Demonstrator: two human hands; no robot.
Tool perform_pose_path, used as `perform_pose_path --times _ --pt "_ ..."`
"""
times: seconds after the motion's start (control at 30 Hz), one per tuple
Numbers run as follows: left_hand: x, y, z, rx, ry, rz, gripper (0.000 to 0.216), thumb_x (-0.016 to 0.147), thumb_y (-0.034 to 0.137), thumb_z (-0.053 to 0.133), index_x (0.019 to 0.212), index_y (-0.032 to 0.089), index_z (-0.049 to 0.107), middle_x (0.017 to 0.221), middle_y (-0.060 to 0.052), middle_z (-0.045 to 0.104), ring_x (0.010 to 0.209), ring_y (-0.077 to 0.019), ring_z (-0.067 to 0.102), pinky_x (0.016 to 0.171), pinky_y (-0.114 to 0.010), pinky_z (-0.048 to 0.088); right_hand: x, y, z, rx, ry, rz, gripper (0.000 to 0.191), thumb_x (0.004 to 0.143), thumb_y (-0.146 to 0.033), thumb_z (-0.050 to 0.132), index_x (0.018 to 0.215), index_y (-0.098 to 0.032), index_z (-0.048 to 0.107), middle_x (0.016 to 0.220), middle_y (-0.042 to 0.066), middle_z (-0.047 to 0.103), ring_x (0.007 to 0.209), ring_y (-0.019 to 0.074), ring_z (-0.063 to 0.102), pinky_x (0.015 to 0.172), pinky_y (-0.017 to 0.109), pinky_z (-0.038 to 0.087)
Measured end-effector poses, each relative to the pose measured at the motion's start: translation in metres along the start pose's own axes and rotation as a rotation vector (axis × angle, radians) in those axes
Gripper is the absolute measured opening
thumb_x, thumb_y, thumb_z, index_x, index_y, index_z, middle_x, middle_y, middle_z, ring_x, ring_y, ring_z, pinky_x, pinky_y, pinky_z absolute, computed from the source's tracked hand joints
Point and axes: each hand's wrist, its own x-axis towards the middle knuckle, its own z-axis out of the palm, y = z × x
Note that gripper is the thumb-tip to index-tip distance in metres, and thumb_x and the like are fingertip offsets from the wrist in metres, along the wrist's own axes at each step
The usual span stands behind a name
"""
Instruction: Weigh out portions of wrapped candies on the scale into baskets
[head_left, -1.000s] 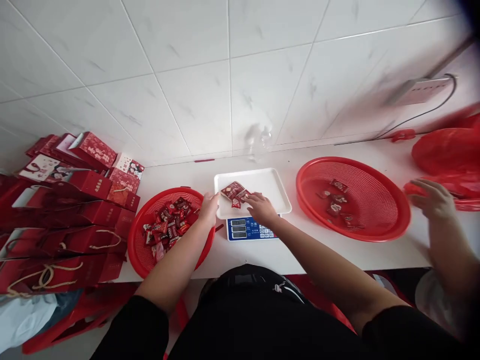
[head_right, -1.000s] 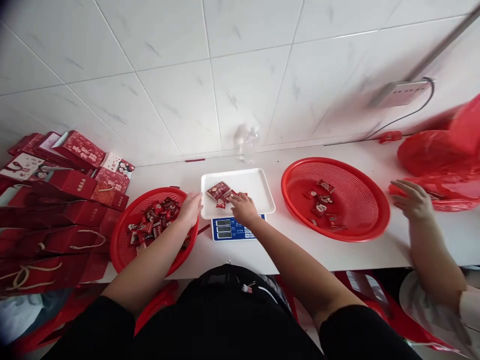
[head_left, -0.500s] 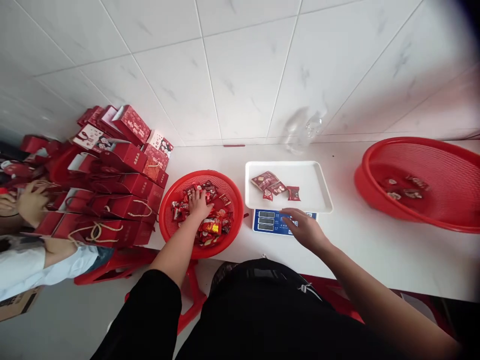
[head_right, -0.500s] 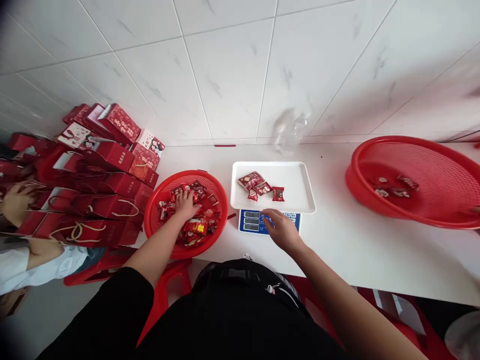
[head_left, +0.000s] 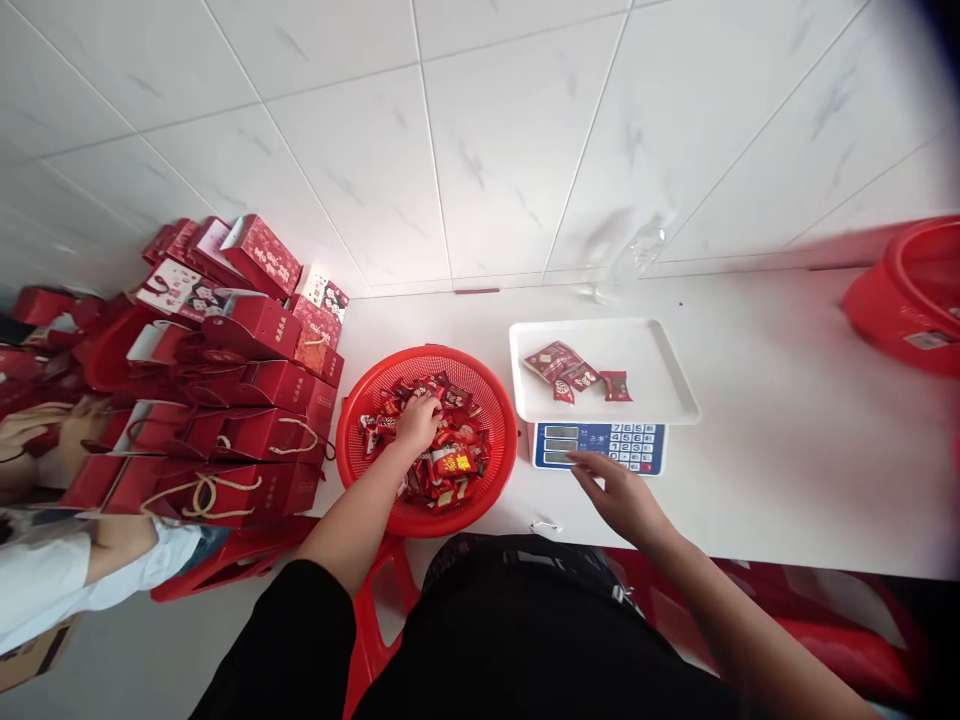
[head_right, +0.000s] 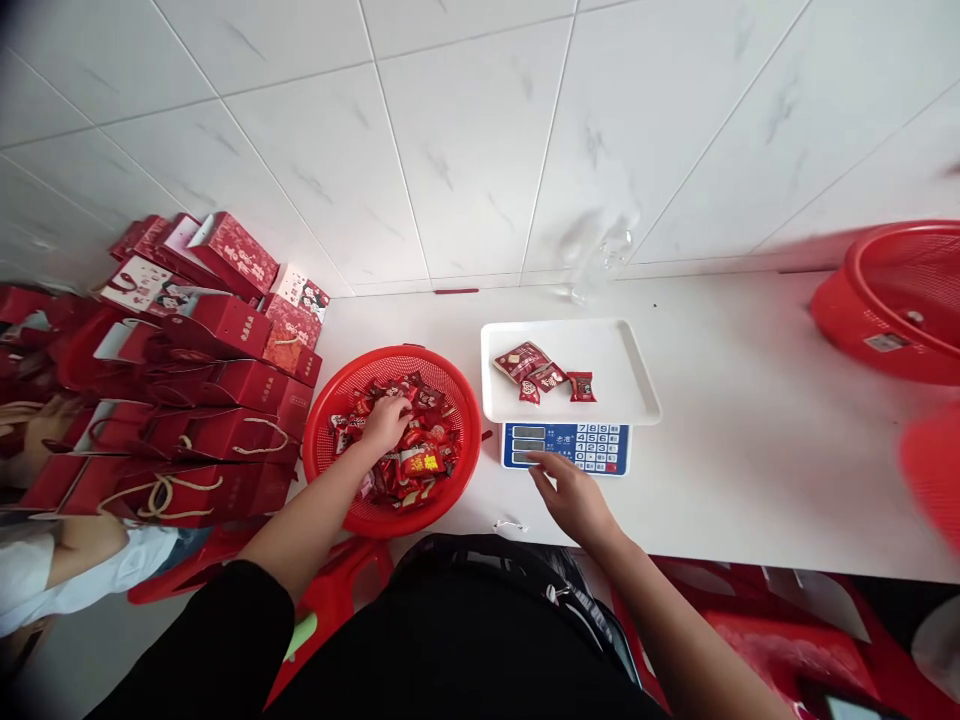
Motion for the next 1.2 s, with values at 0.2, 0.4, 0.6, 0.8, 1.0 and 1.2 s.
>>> perform_pose_path --times 0.2,0.4,0.6,0.8,1.0,1.2 --pt "0.0 0.002 -0.008 -0.224 0.118 -0.066 0.014 0.072 0.022 0.062 0.086 0.023 0.062 0.095 -0.004 0.065 0.092 -0.021 0.058 0.085 -0.035 0.044 -0.009 0.011 0.0 -0.016 -0.021 0.025 0.029 0.082 -0.037 0.04 0.099 -0.028 0.062 0.098 0.002 0.07 0.084 0.0209 0.066 0.073 0.033 0.054" --pt "-0.001 0.005 -0.008 -0.387 0.197 -0.168 0.019 0.075 0.034 0.057 0.085 0.018 0.059 0.079 -0.002 0.065 0.071 -0.0141 0.061 0.066 -0.027 0.048 0.002 0.017 -0.021 -0.031 -0.029 -0.007 0.03 0.083 -0.037 0.04 0.102 -0.027 0.062 0.1 0.003 0.07 0.086 0.0207 0.066 0.072 0.033 0.054" --pt "-0.017 0.021 0.0 -0.264 0.247 -0.216 0.03 0.08 0.034 0.05 0.105 0.018 0.052 0.102 -0.008 0.06 0.089 -0.0167 0.058 0.078 -0.031 0.047 0.009 0.026 -0.037 -0.042 -0.064 -0.048 0.03 0.083 -0.036 0.041 0.103 -0.028 0.061 0.103 0.002 0.069 0.088 0.0207 0.066 0.072 0.033 0.054" --pt "-0.056 0.044 0.019 -0.097 -0.084 -0.074 0.031 0.059 0.024 0.072 0.089 0.023 0.064 0.103 -0.004 0.063 0.098 -0.0216 0.056 0.087 -0.032 0.044 0.008 0.052 -0.056 -0.065 -0.109 -0.036 0.031 0.083 -0.037 0.041 0.105 -0.027 0.06 0.104 0.002 0.069 0.09 0.0212 0.065 0.077 0.035 0.053" --pt "-0.072 0.053 0.027 0.198 -0.14 -0.035 0.031 0.072 0.009 0.053 0.098 0.022 0.065 0.109 -0.005 0.064 0.106 -0.0208 0.055 0.095 -0.033 0.04 0.013 0.087 -0.07 -0.066 -0.091 -0.047 0.031 0.082 -0.038 0.042 0.104 -0.027 0.061 0.101 0.003 0.069 0.086 0.0209 0.066 0.075 0.034 0.053" --pt "-0.067 0.089 0.016 0.2 0.172 -0.128 0.035 0.089 0.024 0.033 0.114 0.017 0.056 0.107 -0.012 0.066 0.099 -0.0226 0.061 0.086 -0.037 0.047 0.015 0.098 -0.078 -0.016 -0.103 -0.12 0.032 0.084 -0.035 0.041 0.107 -0.026 0.061 0.104 0.004 0.069 0.089 0.0196 0.066 0.078 0.033 0.053"
